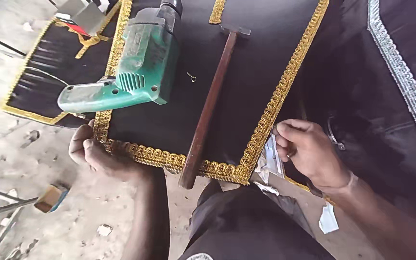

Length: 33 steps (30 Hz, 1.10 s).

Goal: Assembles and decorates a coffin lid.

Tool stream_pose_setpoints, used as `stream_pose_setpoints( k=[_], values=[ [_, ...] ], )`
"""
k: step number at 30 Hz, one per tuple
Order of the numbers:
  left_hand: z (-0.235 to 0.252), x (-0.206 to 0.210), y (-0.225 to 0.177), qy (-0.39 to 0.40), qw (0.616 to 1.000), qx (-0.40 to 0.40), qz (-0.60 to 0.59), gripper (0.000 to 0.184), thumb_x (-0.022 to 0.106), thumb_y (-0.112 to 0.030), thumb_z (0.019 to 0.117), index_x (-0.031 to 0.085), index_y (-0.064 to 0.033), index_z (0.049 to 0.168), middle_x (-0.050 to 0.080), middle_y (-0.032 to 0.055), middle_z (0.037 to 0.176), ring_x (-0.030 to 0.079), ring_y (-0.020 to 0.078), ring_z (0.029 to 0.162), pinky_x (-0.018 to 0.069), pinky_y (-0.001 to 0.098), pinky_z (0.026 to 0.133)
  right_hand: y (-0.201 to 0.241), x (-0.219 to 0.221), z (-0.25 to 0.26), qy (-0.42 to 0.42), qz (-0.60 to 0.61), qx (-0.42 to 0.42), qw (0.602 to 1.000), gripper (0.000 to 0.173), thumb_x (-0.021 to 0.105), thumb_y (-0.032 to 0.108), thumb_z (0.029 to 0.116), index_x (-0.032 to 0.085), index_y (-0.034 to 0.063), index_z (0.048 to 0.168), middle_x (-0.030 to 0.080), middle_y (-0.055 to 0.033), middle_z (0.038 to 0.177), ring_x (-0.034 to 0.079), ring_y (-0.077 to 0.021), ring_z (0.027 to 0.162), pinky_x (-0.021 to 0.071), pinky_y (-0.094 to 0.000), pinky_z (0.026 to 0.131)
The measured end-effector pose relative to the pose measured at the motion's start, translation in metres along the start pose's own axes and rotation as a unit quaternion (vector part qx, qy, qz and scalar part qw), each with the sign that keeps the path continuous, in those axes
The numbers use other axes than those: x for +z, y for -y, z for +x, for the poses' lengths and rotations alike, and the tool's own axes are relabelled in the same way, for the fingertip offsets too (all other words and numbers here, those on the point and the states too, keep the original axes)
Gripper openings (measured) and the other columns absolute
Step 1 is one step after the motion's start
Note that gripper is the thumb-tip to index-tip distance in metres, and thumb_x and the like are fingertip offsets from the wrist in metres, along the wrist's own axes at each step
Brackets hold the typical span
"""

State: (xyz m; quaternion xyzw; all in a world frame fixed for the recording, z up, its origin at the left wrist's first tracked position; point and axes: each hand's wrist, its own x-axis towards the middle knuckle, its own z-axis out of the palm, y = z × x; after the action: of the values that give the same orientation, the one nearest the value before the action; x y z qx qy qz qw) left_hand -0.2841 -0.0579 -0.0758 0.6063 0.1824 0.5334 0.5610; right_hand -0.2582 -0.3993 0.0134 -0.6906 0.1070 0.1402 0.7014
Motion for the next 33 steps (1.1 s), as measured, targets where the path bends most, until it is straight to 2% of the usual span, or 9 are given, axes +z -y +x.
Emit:
stream_pose_setpoints(
  k=[3,8,12,15,18,21,23,26,33],
  values=[
    [-0.001,0.003,-0.003,0.004,1.0,0.013,-0.002,0.041,0.027,-0.009,0.1054,0.043,0.0167,0.133,0.056,0.0204,0.134,0.056,0.0173,0.124,0.0436,0.0308,0.108,0.021,0.003,0.002,-0.018,0.15,0.185,0.971,0.023,0.047,0.009,0.1065,0.062,0.0011,0.092,0.06,-0.0038,0.066,0.056,-0.0057,0.048,0.0476,-0.0173,0.042],
    [-0.002,0.002,-0.008,0.012,1.0,0.008,0.003,0.038,0.032,-0.008,0.1052,0.046,0.0147,0.132,0.056,0.018,0.134,0.056,0.0158,0.124,0.0444,0.0309,0.109,0.021,-0.005,0.001,0.04,0.121,0.181,0.975,0.022,0.047,0.017,0.1086,0.062,0.0039,0.099,0.06,-0.0015,0.067,0.058,-0.0064,0.05,0.0503,-0.0194,0.045],
    [-0.005,0.005,-0.012,0.005,1.0,-0.016,-0.017,0.034,0.035,-0.008,0.1055,0.048,0.0098,0.131,0.058,0.0103,0.129,0.058,0.0099,0.118,0.0484,0.0288,0.103,0.016,-0.018,-0.001,0.117,-0.05,0.029,0.991,0.027,0.049,0.024,0.1081,0.067,0.0051,0.102,0.061,0.0005,0.07,0.058,-0.0077,0.054,0.0508,-0.0216,0.049],
    [-0.006,0.008,-0.016,-0.001,0.999,-0.029,-0.026,0.033,0.034,-0.008,0.1052,0.049,0.0086,0.13,0.058,0.008,0.127,0.059,0.0078,0.115,0.0501,0.0272,0.1,0.011,-0.022,0.003,0.112,-0.277,-0.116,0.947,0.024,0.06,0.026,0.0997,0.071,0.0071,0.11,0.067,-0.0004,0.083,0.061,-0.0071,0.065,0.0531,-0.0248,0.06],
    [-0.005,0.01,-0.017,-0.01,0.999,-0.03,-0.036,0.032,0.033,-0.007,0.104,0.05,0.0084,0.127,0.06,0.0061,0.123,0.061,0.0065,0.111,0.0511,0.0267,0.097,-0.011,-0.022,0.01,0.029,-0.442,-0.337,0.831,0.027,0.057,0.024,0.1004,0.073,0.0037,0.107,0.072,-0.0087,0.09,0.069,-0.017,0.077,0.0581,-0.0333,0.072],
    [-0.005,0.01,-0.016,-0.013,0.999,-0.031,-0.031,0.032,0.034,-0.007,0.1027,0.052,0.0073,0.125,0.061,0.0047,0.122,0.061,0.0055,0.109,0.0516,0.0258,0.096,-0.028,-0.025,0.022,-0.065,-0.56,-0.505,0.654,0.024,0.053,0.02,0.1033,0.068,0.0047,0.093,0.06,-0.008,0.074,0.063,-0.0218,0.061,0.0547,-0.0327,0.054],
    [-0.005,0.009,-0.015,-0.009,0.999,-0.025,-0.022,0.033,0.033,-0.008,0.1029,0.052,0.0079,0.126,0.061,0.0062,0.123,0.061,0.0064,0.111,0.0514,0.0263,0.097,-0.029,-0.027,0.026,-0.077,-0.595,-0.535,0.595,0.024,0.052,0.018,0.103,0.065,0.0046,0.088,0.057,-0.008,0.068,0.06,-0.0231,0.056,0.0504,-0.0337,0.048],
    [-0.006,0.009,-0.016,-0.009,1.0,-0.025,-0.001,0.036,0.032,-0.01,0.1034,0.051,0.0081,0.129,0.061,0.0071,0.126,0.061,0.0062,0.112,0.0512,0.025,0.096,-0.031,-0.034,0.033,-0.065,-0.593,-0.57,0.565,0.029,0.05,0.023,0.1055,0.063,0.0055,0.086,0.057,-0.0075,0.066,0.059,-0.0231,0.055,0.0484,-0.0342,0.049],
    [-0.004,0.001,-0.007,0.007,1.0,-0.007,-0.008,0.038,0.031,-0.011,0.1026,0.049,0.0083,0.129,0.061,0.0071,0.126,0.059,0.0078,0.117,0.0483,0.0271,0.103,-0.031,-0.038,0.048,-0.024,-0.543,-0.605,0.582,0.035,0.045,0.024,0.1072,0.059,0.006,0.081,0.057,-0.0083,0.063,0.057,-0.024,0.053,0.0466,-0.0356,0.048]
  ],
)
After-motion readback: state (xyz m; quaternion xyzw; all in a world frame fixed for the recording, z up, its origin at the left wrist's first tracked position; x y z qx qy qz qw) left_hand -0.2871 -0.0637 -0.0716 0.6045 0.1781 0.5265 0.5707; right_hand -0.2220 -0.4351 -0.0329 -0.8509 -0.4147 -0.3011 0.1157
